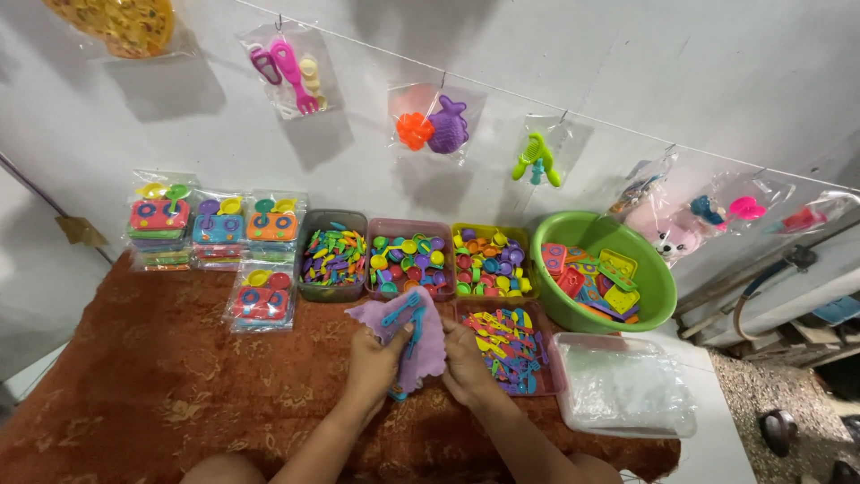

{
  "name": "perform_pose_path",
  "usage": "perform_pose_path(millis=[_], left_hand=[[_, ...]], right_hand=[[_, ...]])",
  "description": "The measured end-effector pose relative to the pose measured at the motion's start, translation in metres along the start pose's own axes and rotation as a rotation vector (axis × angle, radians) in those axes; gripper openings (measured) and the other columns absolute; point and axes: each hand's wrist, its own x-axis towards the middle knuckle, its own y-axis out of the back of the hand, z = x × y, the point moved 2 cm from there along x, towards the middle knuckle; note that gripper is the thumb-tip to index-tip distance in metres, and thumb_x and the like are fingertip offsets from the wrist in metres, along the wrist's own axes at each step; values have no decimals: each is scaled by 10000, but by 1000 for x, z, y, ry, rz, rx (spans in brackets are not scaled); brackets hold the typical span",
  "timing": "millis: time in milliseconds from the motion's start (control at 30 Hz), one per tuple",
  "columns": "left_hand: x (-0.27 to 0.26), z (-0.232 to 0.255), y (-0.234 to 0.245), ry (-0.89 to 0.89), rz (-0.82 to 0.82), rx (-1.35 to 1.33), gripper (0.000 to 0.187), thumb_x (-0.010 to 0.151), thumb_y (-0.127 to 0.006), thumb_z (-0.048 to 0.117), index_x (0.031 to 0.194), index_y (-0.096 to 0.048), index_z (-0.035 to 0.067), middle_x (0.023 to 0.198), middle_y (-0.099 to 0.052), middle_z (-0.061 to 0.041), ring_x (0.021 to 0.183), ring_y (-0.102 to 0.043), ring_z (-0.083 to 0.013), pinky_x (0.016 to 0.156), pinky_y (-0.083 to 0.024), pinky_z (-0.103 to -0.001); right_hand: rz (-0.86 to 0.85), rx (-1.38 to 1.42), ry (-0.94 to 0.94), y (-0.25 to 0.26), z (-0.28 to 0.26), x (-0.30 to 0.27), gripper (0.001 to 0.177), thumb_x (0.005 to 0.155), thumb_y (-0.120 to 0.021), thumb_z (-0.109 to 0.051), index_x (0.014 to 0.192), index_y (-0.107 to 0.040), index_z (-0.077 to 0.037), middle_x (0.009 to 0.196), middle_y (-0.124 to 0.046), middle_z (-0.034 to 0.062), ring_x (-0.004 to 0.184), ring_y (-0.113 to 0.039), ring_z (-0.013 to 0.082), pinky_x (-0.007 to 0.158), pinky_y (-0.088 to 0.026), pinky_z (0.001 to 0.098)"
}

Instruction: The person is cleaning small plastic toys with a cloth and sorting them into various containers and bags.

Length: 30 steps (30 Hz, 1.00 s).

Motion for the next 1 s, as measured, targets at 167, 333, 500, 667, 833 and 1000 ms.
perform_pose_path(millis=[167,333,500,667,833,1000], left_hand=[[2,-2,0,-39,16,40,265,901,-676,28,1144,-750,-48,972,-792,-98,773,-693,-140,665,-551,-250],[0,3,-2,-50,59,38,261,882,-712,75,1109,-728,-53,955,-777,-110,781,-697,-149,668,-552,-254],[9,-13,2,-152,26,137,330,797,-749,26,1120,-722,-39,982,-797,-120,808,-737,-168,676,-588,-256],[25,-57,15,-282,88,309,115,805,-729,48,851,-660,-32,638,-644,-71,462,-556,-133,387,-424,-261],[13,-51,9,-210,-86,247,128,791,-623,-28,884,-711,-23,566,-598,-44,427,-486,-134,381,-373,-282],[6,-34,0,-246,-142,240,80,808,-727,11,875,-770,-1,634,-681,-32,499,-563,-120,440,-434,-265]], right_hand=[[-68,62,11,-10,-11,0,368,924,-550,3,1270,-651,76,1105,-730,142,900,-668,144,822,-548,267],[-32,81,-13,-6,-4,4,326,934,-545,2,1238,-633,80,999,-686,111,792,-618,128,713,-516,251],[20,101,-35,0,2,9,274,946,-539,0,1197,-611,85,861,-629,71,654,-554,107,574,-474,231],[73,-69,-50,-18,-16,1,384,839,-669,108,1215,-601,64,1050,-692,199,875,-669,225,812,-572,319],[110,-227,67,-7,-9,3,147,888,-691,66,1034,-688,53,887,-695,117,733,-619,136,684,-515,234],[157,-434,143,-9,-15,4,170,970,-618,-24,1087,-734,18,827,-698,78,618,-564,99,552,-463,222]])
